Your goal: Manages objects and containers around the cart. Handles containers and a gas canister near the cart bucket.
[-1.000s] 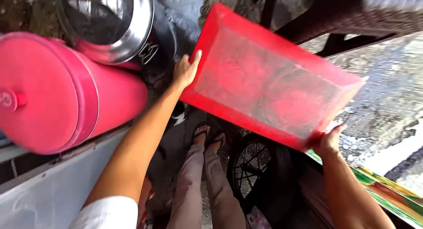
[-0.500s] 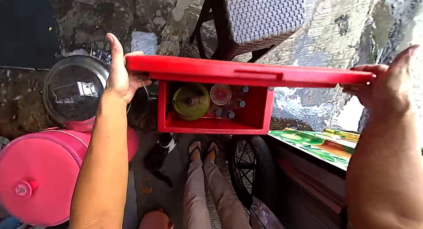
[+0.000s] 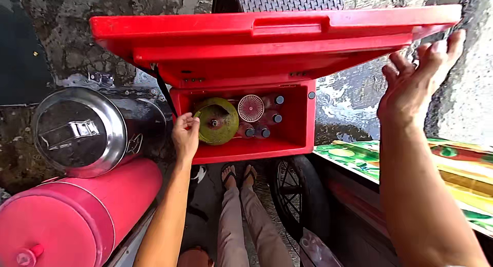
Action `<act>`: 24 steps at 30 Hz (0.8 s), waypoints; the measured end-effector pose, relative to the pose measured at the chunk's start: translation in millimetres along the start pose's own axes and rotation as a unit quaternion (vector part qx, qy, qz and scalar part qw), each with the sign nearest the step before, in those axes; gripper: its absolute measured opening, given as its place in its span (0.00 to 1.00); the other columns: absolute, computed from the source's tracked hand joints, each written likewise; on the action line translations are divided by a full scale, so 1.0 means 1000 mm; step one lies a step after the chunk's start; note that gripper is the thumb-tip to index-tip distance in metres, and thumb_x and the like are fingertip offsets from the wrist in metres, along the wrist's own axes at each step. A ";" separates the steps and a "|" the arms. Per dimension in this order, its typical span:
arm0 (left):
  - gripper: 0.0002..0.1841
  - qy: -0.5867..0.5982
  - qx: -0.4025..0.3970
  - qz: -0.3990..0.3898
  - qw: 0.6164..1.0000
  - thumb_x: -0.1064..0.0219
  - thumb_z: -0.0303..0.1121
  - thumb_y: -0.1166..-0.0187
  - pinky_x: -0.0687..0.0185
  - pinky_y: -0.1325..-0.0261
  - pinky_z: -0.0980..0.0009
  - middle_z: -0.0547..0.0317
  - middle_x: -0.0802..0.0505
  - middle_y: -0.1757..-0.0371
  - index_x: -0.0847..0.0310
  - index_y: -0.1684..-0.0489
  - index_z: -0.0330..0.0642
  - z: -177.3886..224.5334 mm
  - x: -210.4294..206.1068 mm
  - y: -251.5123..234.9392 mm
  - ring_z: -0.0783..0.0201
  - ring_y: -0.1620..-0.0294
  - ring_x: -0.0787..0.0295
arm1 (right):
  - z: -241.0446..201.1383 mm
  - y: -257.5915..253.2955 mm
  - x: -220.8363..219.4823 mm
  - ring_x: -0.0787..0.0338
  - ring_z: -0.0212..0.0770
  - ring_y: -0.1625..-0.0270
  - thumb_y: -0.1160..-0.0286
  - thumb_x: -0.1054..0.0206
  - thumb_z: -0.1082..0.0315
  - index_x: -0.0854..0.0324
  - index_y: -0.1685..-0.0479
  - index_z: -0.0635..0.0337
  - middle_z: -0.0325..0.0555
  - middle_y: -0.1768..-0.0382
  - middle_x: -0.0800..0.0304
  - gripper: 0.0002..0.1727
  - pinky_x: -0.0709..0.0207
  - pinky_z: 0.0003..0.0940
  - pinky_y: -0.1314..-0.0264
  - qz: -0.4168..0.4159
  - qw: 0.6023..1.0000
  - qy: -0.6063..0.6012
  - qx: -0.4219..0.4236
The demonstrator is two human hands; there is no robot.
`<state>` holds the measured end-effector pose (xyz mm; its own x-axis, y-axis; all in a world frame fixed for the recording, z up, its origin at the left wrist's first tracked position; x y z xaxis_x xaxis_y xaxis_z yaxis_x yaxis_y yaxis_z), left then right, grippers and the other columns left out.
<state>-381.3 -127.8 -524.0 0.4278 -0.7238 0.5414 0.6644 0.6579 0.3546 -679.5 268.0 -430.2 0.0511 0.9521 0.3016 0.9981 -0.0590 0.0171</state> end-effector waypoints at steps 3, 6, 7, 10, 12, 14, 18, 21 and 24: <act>0.38 -0.155 0.034 -0.105 0.982 0.29 0.41 0.20 0.33 0.16 0.43 0.35 0.25 0.18 0.40 0.11 0.37 -0.033 -0.041 -0.036 0.41 0.17 0.28 | 0.022 0.065 0.001 0.13 0.38 0.32 0.11 0.48 0.45 0.63 0.05 0.56 0.50 0.18 0.32 0.43 0.14 0.38 0.34 -0.031 0.995 0.063 -0.070; 0.38 -0.249 0.103 -0.150 0.951 0.26 0.45 0.23 0.32 0.22 0.33 0.30 0.19 0.24 0.33 0.15 0.37 -0.062 -0.065 -0.081 0.32 0.22 0.25 | 0.057 0.137 -0.008 0.08 0.45 0.39 0.13 0.40 0.57 0.37 0.14 0.64 0.59 0.27 0.19 0.32 0.13 0.47 0.36 -0.158 0.961 0.187 -0.128; 0.33 -0.244 0.136 -0.154 0.948 0.27 0.48 0.22 0.29 0.26 0.30 0.28 0.15 0.31 0.25 0.23 0.36 -0.067 -0.068 -0.092 0.31 0.27 0.20 | 0.069 0.156 -0.013 0.07 0.45 0.44 0.15 0.36 0.58 0.30 0.19 0.63 0.58 0.31 0.15 0.29 0.12 0.47 0.39 -0.204 0.944 0.219 -0.141; 0.32 -0.199 0.214 -0.180 0.939 0.33 0.58 0.19 0.16 0.43 0.39 0.34 0.09 0.48 0.17 0.33 0.36 -0.075 -0.071 -0.105 0.41 0.51 0.10 | 0.096 0.210 -0.019 0.07 0.39 0.41 0.15 0.37 0.57 0.23 0.24 0.61 0.51 0.34 0.11 0.26 0.13 0.40 0.36 -0.305 0.906 0.233 -0.180; 0.28 -0.156 0.233 -0.201 0.939 0.33 0.53 0.18 0.14 0.56 0.49 0.41 0.11 0.59 0.18 0.33 0.37 -0.062 -0.076 -0.094 0.50 0.66 0.13 | 0.098 0.250 -0.014 0.07 0.37 0.41 0.16 0.37 0.56 0.22 0.25 0.62 0.49 0.37 0.09 0.26 0.12 0.38 0.36 -0.316 0.902 0.212 -0.205; 0.24 -0.148 0.205 -0.219 0.943 0.35 0.49 0.16 0.15 0.57 0.48 0.41 0.11 0.59 0.15 0.36 0.36 -0.032 -0.087 -0.063 0.50 0.67 0.14 | 0.091 0.294 0.002 0.06 0.36 0.44 0.17 0.36 0.57 0.21 0.27 0.61 0.47 0.39 0.08 0.25 0.11 0.38 0.39 -0.312 0.895 0.198 -0.249; 0.23 -0.215 0.073 -0.197 0.954 0.42 0.49 0.11 0.19 0.45 0.34 0.36 0.08 0.57 0.11 0.53 0.36 0.049 -0.075 0.010 0.37 0.51 0.10 | 0.055 0.369 0.050 0.05 0.37 0.47 0.20 0.34 0.57 0.19 0.29 0.60 0.45 0.44 0.06 0.24 0.10 0.39 0.40 -0.290 0.880 0.183 -0.328; 0.22 -0.244 0.047 -0.172 0.953 0.39 0.48 0.12 0.21 0.41 0.38 0.39 0.07 0.58 0.10 0.52 0.37 0.103 -0.022 0.057 0.41 0.50 0.10 | 0.010 0.407 0.091 0.05 0.38 0.48 0.21 0.34 0.57 0.18 0.30 0.60 0.46 0.45 0.06 0.24 0.10 0.41 0.41 -0.277 0.872 0.167 -0.368; 0.20 -0.251 0.025 -0.168 0.953 0.36 0.46 0.14 0.19 0.41 0.39 0.38 0.06 0.59 0.10 0.50 0.35 0.163 0.027 0.122 0.42 0.52 0.08 | -0.048 0.424 0.132 0.05 0.41 0.46 0.19 0.34 0.59 0.18 0.29 0.61 0.50 0.43 0.06 0.24 0.12 0.43 0.37 -0.273 0.869 0.153 -0.384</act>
<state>-389.0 -33.2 -342.0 -0.1602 -0.7125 0.6831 0.6764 0.4248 0.6017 -250.8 354.3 -337.9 -0.5517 0.7832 0.2869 0.5483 0.0813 0.8323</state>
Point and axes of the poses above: each hand's wrist, its own y-axis away from the middle knuckle, its own x-axis out of the back of the hand, z = x × y, the point moved 2 cm from there along -y, towards the middle knuckle
